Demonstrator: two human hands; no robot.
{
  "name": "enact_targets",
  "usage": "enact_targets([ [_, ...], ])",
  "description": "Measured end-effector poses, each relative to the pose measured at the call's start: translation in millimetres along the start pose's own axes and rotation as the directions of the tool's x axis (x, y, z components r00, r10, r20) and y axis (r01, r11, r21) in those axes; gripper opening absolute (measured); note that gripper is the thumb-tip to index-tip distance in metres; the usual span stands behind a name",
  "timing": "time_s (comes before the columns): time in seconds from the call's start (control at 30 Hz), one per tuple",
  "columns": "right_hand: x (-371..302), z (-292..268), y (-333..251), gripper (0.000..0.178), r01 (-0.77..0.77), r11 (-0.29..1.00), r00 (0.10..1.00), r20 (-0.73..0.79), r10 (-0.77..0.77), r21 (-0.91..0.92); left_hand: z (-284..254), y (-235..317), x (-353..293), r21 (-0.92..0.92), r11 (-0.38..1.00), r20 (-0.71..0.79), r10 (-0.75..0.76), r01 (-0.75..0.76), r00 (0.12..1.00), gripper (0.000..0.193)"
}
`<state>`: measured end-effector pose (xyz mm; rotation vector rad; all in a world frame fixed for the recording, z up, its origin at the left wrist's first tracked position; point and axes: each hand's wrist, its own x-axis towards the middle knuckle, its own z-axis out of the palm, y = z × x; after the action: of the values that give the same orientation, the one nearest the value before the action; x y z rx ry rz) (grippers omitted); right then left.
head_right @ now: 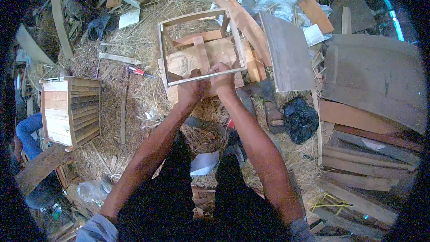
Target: The person assembles a small wooden frame by fitting wooden pieces together and securing them by driving nails into the joints using the head of a small axe.
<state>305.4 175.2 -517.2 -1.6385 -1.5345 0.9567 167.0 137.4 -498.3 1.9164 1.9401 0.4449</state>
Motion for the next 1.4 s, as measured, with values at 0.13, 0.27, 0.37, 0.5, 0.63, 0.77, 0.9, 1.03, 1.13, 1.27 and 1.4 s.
enact_targets([
  [0.13, 7.7, -3.0, -1.0, 0.015, -0.033, 0.997, 0.999, 0.029, 0.035, -0.063, 7.6, -4.8, 2.8, -0.042, 0.996, -0.043, 0.078, -0.080, 0.996, 0.036],
  [0.27, -1.7, -6.9, -28.8, 0.021, -0.067, 0.996, 0.992, 0.102, 0.074, -0.064, 4.6, -17.4, -7.8, 0.054, 0.990, -0.100, 0.137, -0.133, 0.985, 0.035],
  [0.37, -20.7, -12.2, -26.9, 0.023, -0.086, 0.991, 0.984, 0.147, 0.101, -0.105, 5.0, -14.4, -26.9, -0.012, 0.999, 0.032, 0.035, -0.035, 0.999, 0.038],
  [0.5, -42.4, -13.0, -3.3, 0.020, -0.082, 0.996, 0.994, 0.069, 0.085, -0.046, 2.7, -0.6, -51.5, -0.141, 0.990, 0.090, -0.006, 0.019, 0.996, 0.038],
  [0.63, -45.6, -9.3, -0.2, 0.016, -0.129, 0.992, 0.991, 0.045, 0.129, -0.007, -3.6, -0.7, -50.4, -0.442, 0.896, 0.118, 0.004, 0.049, 0.993, 0.037],
  [0.77, -43.2, -5.2, -4.3, 0.013, -0.107, 0.993, 0.993, 0.051, 0.104, 0.053, -1.8, -3.3, -51.8, -0.457, 0.863, 0.228, -0.120, 0.215, 0.966, 0.038],
  [0.9, -40.0, -6.0, -3.7, 0.011, -0.106, 0.994, 0.992, 0.068, 0.104, 0.017, 3.1, -1.0, -57.6, -0.350, 0.933, 0.095, -0.058, 0.088, 0.994, 0.032],
  [1.03, -44.1, -6.7, -2.7, 0.009, -0.097, 0.995, 0.992, 0.083, 0.096, -0.003, 10.8, -1.1, -55.9, -0.335, 0.933, -0.019, -0.146, 0.131, 0.989, 0.028],
  [1.13, -43.0, -6.0, 4.2, 0.009, -0.036, 0.999, 0.998, 0.061, 0.035, 0.013, 13.8, -0.8, -38.2, -0.533, 0.839, -0.087, -0.179, 0.106, 0.980, 0.023],
  [1.27, -42.0, -6.3, 3.7, 0.010, -0.056, 0.998, 0.998, 0.037, 0.056, 0.011, 12.2, 13.0, -31.6, -0.561, 0.808, 0.001, -0.216, 0.179, 0.976, 0.023],
  [1.4, -44.3, -4.2, -1.3, 0.011, -0.083, 0.996, 0.995, 0.052, 0.082, 0.015, 10.6, 10.4, -28.0, -0.637, 0.722, 0.091, -0.278, 0.271, 0.956, 0.022],
])
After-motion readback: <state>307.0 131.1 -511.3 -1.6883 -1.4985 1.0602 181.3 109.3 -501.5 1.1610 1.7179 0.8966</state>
